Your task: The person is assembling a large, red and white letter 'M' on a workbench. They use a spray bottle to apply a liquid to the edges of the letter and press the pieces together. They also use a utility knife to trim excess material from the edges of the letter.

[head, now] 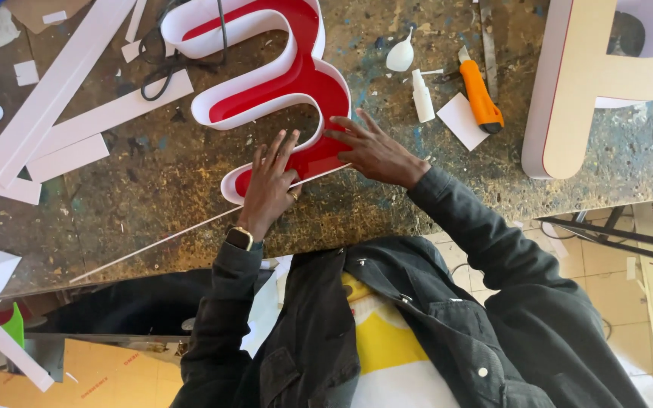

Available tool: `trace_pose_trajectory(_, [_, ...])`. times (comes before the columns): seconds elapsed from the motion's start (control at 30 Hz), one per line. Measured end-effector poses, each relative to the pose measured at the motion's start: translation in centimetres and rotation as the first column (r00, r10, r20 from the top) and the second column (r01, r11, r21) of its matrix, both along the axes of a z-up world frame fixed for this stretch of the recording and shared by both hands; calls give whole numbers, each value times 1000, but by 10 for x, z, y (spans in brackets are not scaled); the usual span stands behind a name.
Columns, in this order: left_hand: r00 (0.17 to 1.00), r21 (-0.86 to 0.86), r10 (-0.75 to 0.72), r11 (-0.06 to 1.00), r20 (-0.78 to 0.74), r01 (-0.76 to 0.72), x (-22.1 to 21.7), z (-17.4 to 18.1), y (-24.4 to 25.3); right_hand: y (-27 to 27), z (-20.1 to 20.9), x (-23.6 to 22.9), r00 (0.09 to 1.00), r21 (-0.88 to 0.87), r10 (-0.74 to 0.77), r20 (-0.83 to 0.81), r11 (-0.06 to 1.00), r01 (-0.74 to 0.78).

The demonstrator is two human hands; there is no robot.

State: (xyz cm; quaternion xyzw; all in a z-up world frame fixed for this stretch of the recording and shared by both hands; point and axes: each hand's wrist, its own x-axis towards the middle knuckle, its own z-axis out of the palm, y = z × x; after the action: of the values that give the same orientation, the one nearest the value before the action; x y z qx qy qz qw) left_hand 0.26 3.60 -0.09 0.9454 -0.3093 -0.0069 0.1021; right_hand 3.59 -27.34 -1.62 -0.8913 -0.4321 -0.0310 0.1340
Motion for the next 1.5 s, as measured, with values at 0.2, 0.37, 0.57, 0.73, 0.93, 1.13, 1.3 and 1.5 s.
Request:
trace_pose_trajectory(0.2, [999,56,-32,998,-2,33,0,-6,2,7,6,-6,996,-54,-70,51,996,72])
trace_pose_trajectory(0.37, [998,23,-28,999,-48,29,2,-7,3,28,7,-23,989,-37,-123,88,991,126])
trace_pose_trajectory(0.57, [982,-36,-63,998,-178,58,7,19,11,25,-8,-26,987,70,-164,3,984,163])
trace_pose_trajectory(0.73, [988,55,-44,997,-147,53,6,25,14,26,-3,-26,983,103,-175,-64,978,181])
trace_pose_trajectory(0.93, [986,38,75,997,-147,-70,-3,27,23,23,0,-25,978,73,-185,-93,979,192])
trace_pose_trajectory(1.13, [987,-16,34,999,-157,-37,0,15,31,21,-10,-23,981,125,-160,-108,977,173])
trace_pose_trajectory(1.3, [994,-29,4,1000,-107,-7,-4,6,34,20,-7,-21,987,144,-140,-84,978,151])
trace_pose_trajectory(1.5, [995,-49,-6,999,-101,1,-6,4,35,23,-11,-22,982,84,-173,-77,980,180])
